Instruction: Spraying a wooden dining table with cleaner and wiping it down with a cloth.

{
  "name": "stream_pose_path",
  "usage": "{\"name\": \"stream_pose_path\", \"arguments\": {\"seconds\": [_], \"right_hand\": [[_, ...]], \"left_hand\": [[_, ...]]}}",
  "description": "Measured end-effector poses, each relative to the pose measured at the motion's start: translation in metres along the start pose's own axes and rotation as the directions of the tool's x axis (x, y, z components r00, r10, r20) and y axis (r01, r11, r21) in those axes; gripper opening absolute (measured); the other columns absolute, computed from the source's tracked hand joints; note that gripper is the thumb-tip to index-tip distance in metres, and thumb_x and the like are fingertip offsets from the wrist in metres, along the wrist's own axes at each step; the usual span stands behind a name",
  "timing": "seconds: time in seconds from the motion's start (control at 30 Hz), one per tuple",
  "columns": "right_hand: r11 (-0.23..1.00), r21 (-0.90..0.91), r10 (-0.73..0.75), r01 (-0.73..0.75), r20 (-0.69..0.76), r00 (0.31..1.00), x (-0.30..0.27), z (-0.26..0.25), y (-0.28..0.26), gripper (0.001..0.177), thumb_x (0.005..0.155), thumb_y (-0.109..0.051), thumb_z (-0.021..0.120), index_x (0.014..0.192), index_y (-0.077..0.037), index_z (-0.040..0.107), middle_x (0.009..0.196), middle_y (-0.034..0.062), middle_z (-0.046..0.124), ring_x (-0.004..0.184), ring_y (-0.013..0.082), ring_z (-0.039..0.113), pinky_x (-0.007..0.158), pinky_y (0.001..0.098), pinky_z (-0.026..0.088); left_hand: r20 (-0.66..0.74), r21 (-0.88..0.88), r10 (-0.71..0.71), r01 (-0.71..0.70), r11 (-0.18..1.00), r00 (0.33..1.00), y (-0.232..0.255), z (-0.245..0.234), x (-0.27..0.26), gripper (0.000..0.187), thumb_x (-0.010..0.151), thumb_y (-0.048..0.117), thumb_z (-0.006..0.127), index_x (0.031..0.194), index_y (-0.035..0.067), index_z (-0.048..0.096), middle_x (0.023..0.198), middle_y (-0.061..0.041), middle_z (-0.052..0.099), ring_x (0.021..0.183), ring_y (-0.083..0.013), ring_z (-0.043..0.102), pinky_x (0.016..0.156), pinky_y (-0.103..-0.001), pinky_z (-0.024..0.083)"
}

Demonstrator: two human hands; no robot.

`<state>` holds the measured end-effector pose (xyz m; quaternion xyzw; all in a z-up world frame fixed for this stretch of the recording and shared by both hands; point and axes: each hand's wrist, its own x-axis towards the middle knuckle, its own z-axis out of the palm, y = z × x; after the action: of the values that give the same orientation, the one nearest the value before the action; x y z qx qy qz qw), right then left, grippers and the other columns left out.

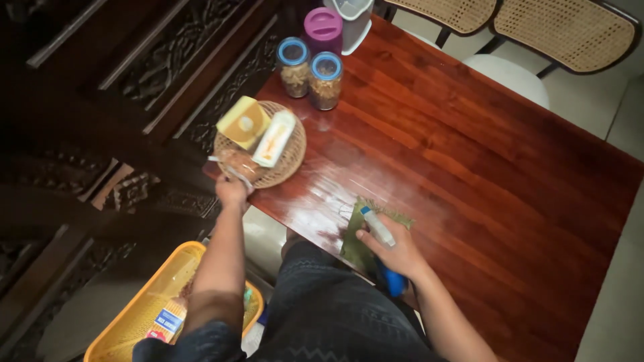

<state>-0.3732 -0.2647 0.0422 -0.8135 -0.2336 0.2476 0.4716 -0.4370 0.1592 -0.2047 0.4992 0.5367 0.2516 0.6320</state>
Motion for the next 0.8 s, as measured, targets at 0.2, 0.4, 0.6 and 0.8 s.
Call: {"name": "stream_pose_path", "arguments": {"seconds": [0.2,0.4,0.6,0.8], "right_hand": [[0.998,-0.057,0.006,-0.012,-0.107,0.994,-0.015,0.001,0.021,0.024,0.091,-0.027,0.076,0.097,-0.006,0.069,0.075,0.0076,0.067,0.069,0.0139,0.063,0.066,0.0310,0.053],[0.973,0.021,0.215,-0.231,-0.452,0.866,-0.022,-0.011,0.058,0.023,0.089,-0.028,0.074,0.101,-0.008,0.070,0.068,0.0096,0.068,0.062,0.0191,0.066,0.060,0.0359,0.054],[0.968,-0.127,0.116,-0.217,-0.540,0.833,-0.037,-0.036,0.124,0.027,0.094,-0.029,0.078,0.090,-0.004,0.070,0.067,0.0107,0.067,0.059,0.0192,0.064,0.059,0.0368,0.053],[0.906,0.343,0.386,-0.247,-0.433,0.815,-0.057,-0.052,0.070,0.024,0.086,-0.028,0.074,0.096,-0.007,0.070,0.073,0.0109,0.065,0.059,0.0224,0.063,0.056,0.0388,0.052]], "left_hand": [[0.067,0.056,0.011,-0.015,0.998,0.998,0.012,-0.007,0.006,0.027,0.110,0.019,0.052,0.129,0.003,0.063,0.099,-0.012,0.071,0.072,-0.0195,0.069,0.050,-0.032,0.061],[-0.245,0.389,0.271,-0.162,0.907,0.931,-0.030,-0.003,-0.059,0.038,0.113,0.035,0.045,0.125,-0.001,0.051,0.120,-0.029,0.063,0.115,-0.0452,0.057,0.101,-0.051,0.043],[0.579,0.366,0.462,-0.721,0.589,0.671,-0.086,0.046,-0.209,0.023,0.094,0.015,0.059,0.114,0.003,0.058,0.112,-0.022,0.063,0.109,-0.0395,0.061,0.100,-0.046,0.047],[0.997,-0.048,0.070,-0.981,0.186,-0.035,-0.041,0.079,-0.292,0.070,0.079,0.036,0.079,0.139,0.011,0.053,0.154,-0.024,0.040,0.146,-0.0426,0.033,0.116,-0.054,0.028]]}}
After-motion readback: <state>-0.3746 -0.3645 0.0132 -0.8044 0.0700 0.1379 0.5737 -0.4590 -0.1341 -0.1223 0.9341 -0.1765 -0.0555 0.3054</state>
